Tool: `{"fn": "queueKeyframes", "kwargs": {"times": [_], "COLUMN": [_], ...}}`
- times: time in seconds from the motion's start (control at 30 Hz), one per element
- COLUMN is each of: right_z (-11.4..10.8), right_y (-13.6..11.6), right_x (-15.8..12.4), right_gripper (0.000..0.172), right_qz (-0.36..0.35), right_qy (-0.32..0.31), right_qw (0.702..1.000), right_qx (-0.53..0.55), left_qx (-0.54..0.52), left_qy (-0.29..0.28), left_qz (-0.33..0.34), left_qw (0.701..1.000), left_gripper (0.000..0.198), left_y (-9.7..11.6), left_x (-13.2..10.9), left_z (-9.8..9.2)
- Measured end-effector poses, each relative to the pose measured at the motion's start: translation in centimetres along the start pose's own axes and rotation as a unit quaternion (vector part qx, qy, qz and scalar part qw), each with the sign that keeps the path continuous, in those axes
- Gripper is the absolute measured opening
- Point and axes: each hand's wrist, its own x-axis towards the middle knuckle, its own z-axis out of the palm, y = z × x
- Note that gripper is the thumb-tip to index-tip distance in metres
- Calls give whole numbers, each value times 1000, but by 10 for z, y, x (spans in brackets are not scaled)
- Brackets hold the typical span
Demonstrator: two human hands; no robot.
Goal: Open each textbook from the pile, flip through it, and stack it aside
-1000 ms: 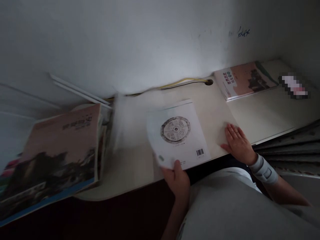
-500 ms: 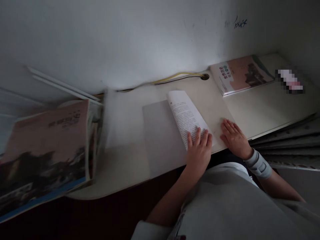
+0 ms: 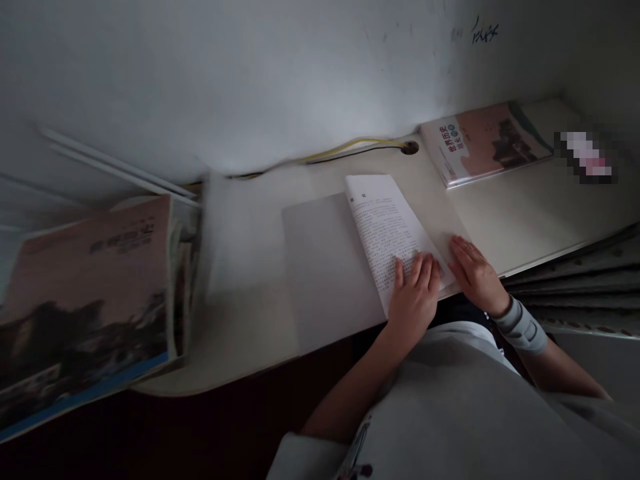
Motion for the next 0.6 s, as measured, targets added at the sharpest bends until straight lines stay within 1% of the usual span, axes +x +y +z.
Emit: {"fn": "queueKeyframes", "kwargs": {"times": [0.23,0.4,0.53,0.6], "right_z": [-2,-1,-2,0], "right_y": [-2,0,0,-5], "right_x": [0,0,0,-1], "right_gripper": [48,49,45,45], "right_qz": [-5,-12,-9,-1], "right_qy": [9,9,-1,-7], "right_qw": [1000,1000,1000,999], "right_qx": [22,11,-2,-37], "left_qx": [3,-12,-23,-27], "left_qy": [7,11,8,22], "left_qz": [33,59,37,12], "left_qw": [999,998,999,999], "left_gripper": [44,47,49,49], "left_y": [2,-7,-22,-30], "left_x": [0,-9,-24,-33], "left_z": [0,-7,-8,-7]}}
